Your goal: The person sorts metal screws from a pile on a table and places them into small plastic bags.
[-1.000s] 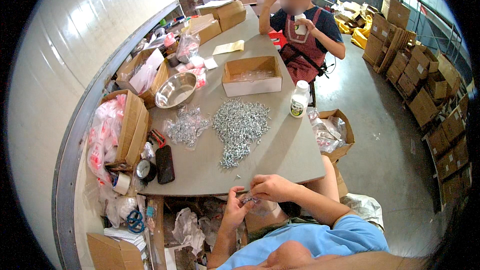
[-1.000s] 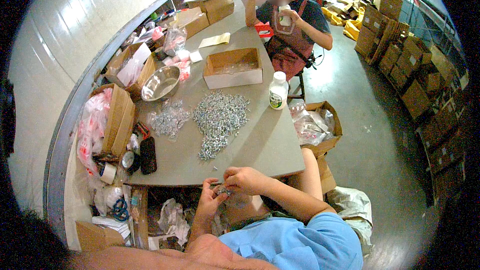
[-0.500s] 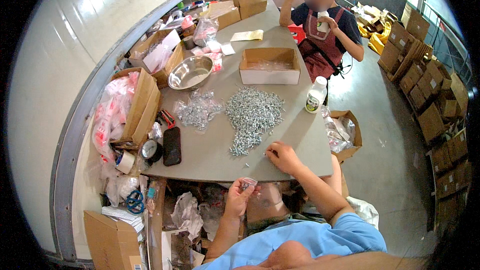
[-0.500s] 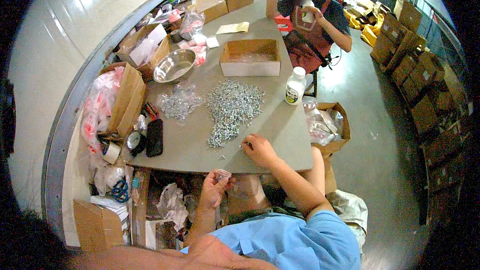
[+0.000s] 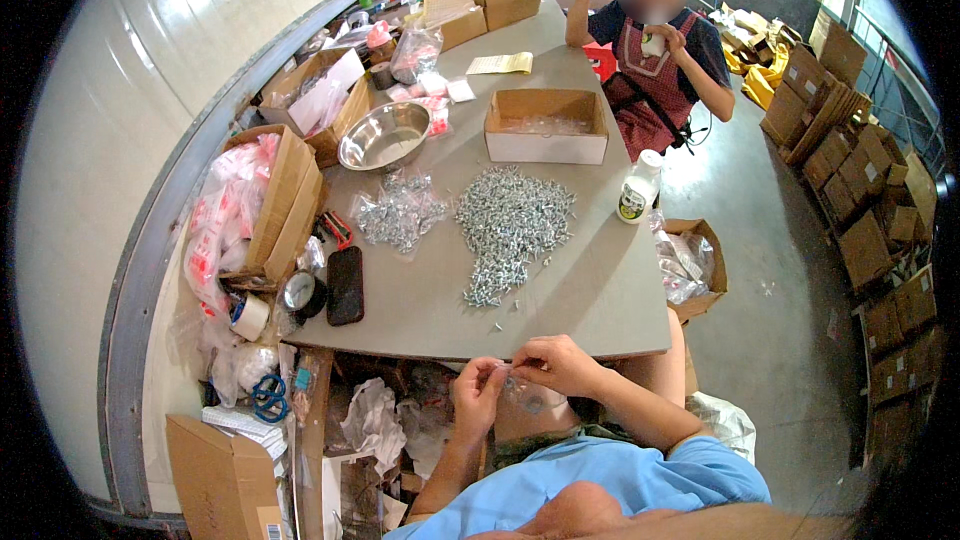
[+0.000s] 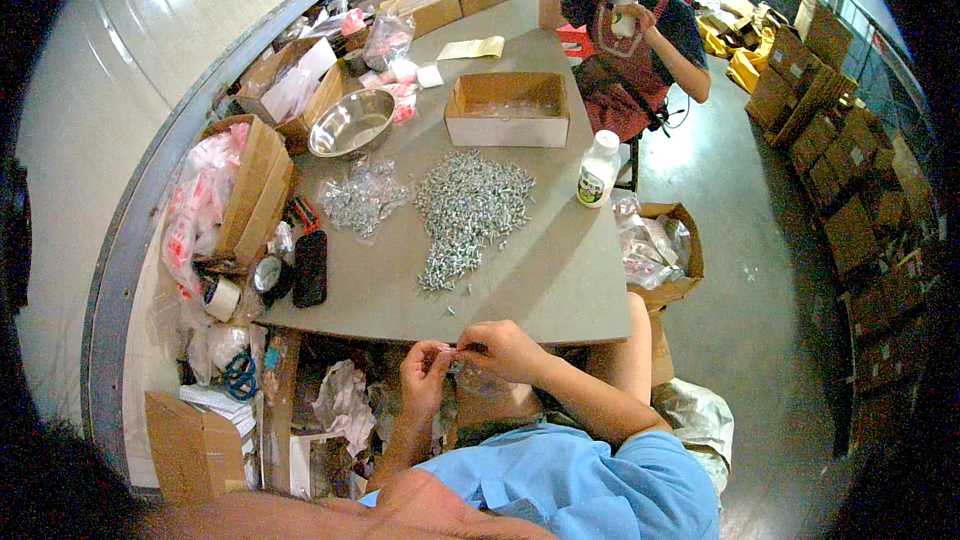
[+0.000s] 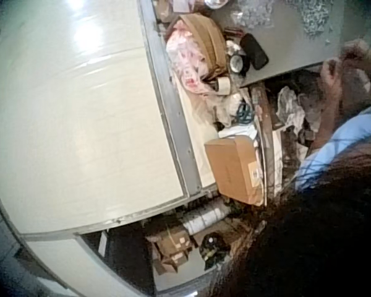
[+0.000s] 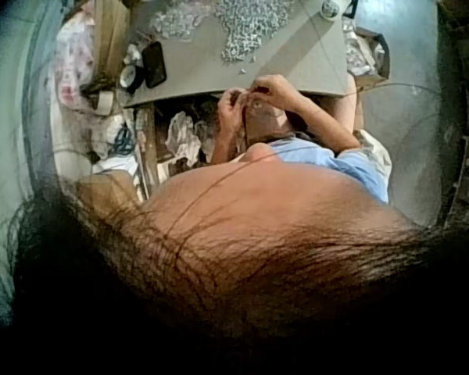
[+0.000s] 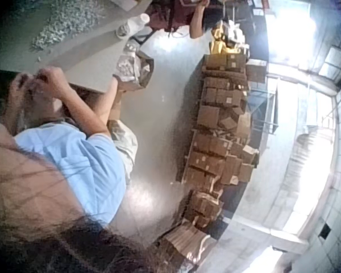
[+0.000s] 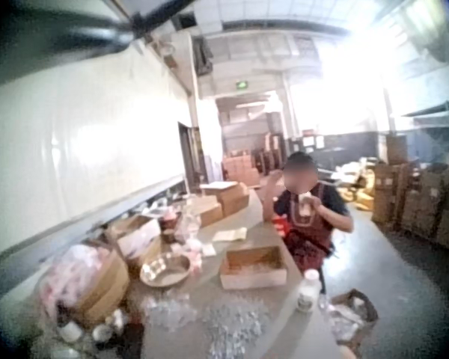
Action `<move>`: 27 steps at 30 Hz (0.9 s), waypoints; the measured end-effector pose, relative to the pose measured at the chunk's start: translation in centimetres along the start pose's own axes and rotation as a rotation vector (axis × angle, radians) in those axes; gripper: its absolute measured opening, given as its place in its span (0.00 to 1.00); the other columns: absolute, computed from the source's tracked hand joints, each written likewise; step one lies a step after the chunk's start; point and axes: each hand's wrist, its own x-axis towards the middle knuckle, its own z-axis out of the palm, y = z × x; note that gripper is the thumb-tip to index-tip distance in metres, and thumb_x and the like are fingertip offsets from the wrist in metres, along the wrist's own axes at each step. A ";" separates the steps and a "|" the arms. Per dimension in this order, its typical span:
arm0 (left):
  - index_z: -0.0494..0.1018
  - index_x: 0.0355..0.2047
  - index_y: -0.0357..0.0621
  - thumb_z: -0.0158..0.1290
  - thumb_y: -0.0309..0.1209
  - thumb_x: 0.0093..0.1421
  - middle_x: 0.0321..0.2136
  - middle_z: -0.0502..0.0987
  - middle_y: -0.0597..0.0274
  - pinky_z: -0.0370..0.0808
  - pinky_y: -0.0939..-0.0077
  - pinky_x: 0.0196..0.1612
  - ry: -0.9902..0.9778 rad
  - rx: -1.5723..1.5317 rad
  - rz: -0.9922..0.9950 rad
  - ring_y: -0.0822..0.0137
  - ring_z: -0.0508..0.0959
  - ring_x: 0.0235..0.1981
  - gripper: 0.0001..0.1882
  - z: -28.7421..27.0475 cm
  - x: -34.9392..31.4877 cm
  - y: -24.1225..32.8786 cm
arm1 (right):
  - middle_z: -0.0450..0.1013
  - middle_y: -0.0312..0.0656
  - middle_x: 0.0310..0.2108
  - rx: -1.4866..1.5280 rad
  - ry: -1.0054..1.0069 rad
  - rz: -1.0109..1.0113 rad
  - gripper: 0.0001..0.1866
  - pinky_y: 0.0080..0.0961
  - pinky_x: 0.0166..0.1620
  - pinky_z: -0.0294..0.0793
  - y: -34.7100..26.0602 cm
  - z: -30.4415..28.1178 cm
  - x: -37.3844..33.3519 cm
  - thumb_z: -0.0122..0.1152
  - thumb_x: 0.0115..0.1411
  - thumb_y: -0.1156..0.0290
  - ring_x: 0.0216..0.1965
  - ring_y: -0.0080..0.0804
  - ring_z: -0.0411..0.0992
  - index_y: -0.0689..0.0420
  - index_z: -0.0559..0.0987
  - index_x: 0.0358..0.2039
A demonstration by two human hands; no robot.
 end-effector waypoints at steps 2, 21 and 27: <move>0.74 0.33 0.38 0.54 0.29 0.59 0.31 0.78 0.63 0.71 0.80 0.38 0.011 0.106 0.047 0.75 0.74 0.32 0.07 -0.2 -0.2 0.3 | 0.73 0.47 0.27 0.009 0.006 0.014 0.07 0.36 0.34 0.73 -0.5 -0.3 -0.2 0.61 0.51 0.70 0.31 0.48 0.73 0.58 0.77 0.30; 0.73 0.24 0.37 0.55 0.26 0.52 0.21 0.74 0.65 0.67 0.82 0.26 -0.124 0.142 0.304 0.77 0.70 0.22 0.05 -0.8 0.4 1.6 | 0.68 0.44 0.27 -0.005 -0.100 -0.270 0.06 0.35 0.35 0.69 -1.2 -0.9 -0.4 0.58 0.51 0.74 0.31 0.45 0.68 0.58 0.71 0.29; 0.72 0.24 0.38 0.53 0.29 0.56 0.21 0.72 0.72 0.64 0.84 0.25 0.065 -0.018 0.262 0.80 0.67 0.22 0.07 -3.3 3.3 2.2 | 0.68 0.45 0.28 0.023 0.002 -0.182 0.05 0.36 0.37 0.69 0.6 -2.4 0.4 0.57 0.52 0.73 0.33 0.46 0.68 0.57 0.71 0.29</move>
